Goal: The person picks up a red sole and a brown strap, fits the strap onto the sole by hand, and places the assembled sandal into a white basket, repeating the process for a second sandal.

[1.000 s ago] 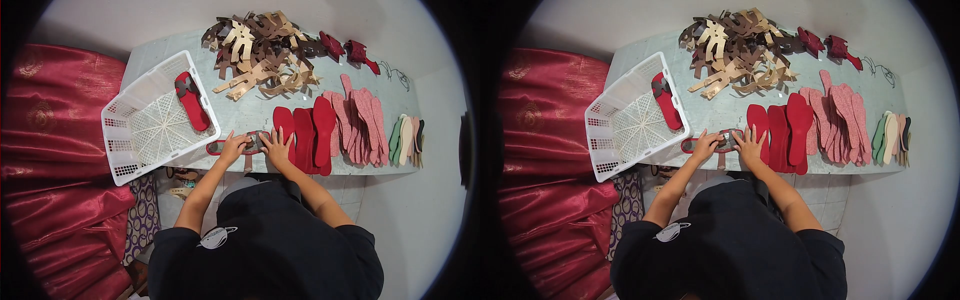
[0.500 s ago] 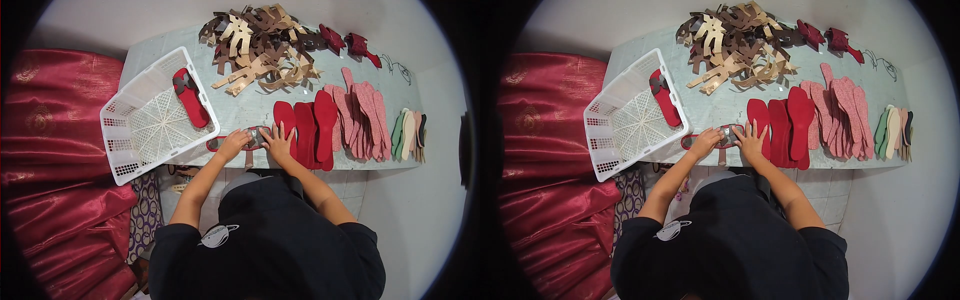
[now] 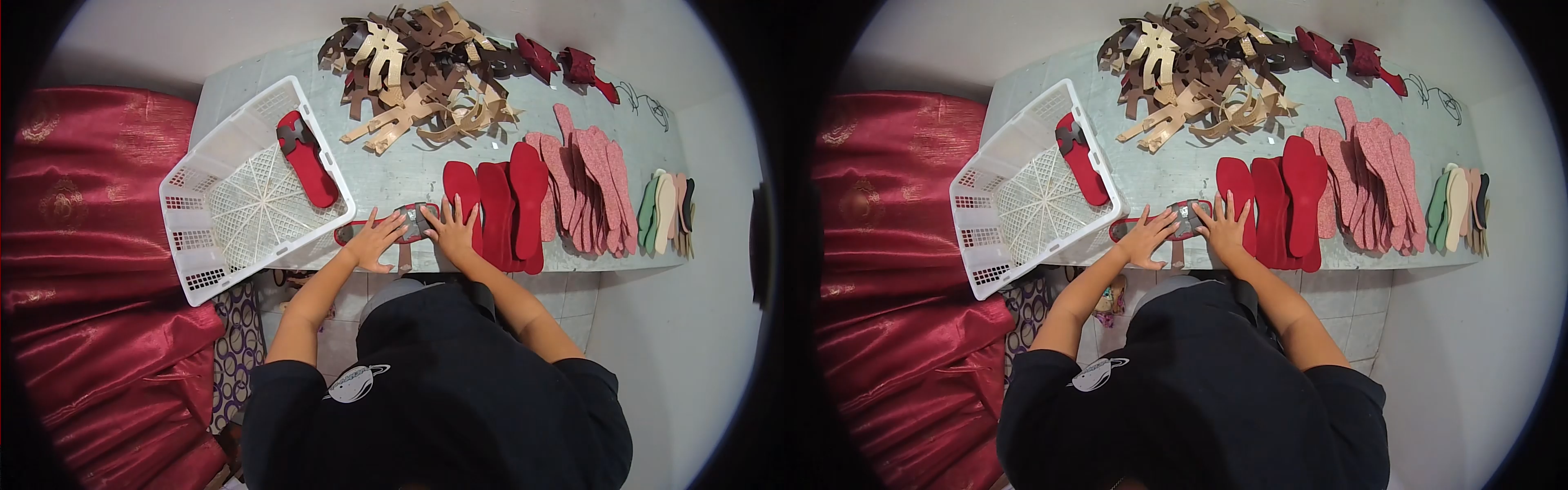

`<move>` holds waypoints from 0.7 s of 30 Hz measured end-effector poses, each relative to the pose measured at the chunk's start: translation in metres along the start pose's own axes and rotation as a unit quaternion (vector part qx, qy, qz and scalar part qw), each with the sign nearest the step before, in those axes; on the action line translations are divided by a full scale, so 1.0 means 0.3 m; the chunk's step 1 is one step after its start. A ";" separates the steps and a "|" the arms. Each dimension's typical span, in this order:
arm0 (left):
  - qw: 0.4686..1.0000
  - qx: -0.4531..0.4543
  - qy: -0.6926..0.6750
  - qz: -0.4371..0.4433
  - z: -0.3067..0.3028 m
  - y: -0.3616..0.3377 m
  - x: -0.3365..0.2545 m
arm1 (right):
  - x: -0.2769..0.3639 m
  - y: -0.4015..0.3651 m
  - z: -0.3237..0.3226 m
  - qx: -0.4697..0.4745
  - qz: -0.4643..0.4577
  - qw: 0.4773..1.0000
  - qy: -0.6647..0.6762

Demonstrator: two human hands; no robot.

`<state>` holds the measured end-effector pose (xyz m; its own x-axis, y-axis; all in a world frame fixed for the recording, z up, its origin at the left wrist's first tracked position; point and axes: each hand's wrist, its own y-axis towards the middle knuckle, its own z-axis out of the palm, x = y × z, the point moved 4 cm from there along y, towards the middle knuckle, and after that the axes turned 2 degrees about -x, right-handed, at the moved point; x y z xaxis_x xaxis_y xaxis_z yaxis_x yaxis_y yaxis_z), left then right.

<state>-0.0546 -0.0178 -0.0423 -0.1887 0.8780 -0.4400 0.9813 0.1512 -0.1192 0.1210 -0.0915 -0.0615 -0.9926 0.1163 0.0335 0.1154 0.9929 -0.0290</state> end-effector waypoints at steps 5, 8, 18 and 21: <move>0.999 -0.014 0.030 -0.011 0.011 0.000 -0.010 | 0.000 0.001 0.004 0.024 0.004 1.000 -0.008; 0.997 -0.028 0.060 -0.034 0.031 0.002 -0.023 | 0.002 0.000 -0.003 0.035 0.015 0.999 0.003; 0.988 -0.089 0.083 -0.095 0.089 0.009 -0.055 | 0.003 -0.007 0.008 0.017 0.017 1.000 0.007; 0.986 -0.134 0.058 -0.080 0.089 0.017 -0.059 | 0.000 -0.006 0.005 0.020 0.017 1.000 0.003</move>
<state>-0.0473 -0.0448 -0.0588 -0.3517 0.8766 -0.3283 0.9170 0.3931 0.0673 0.1207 -0.0933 -0.0629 -0.9881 0.1493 0.0375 0.1465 0.9867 -0.0700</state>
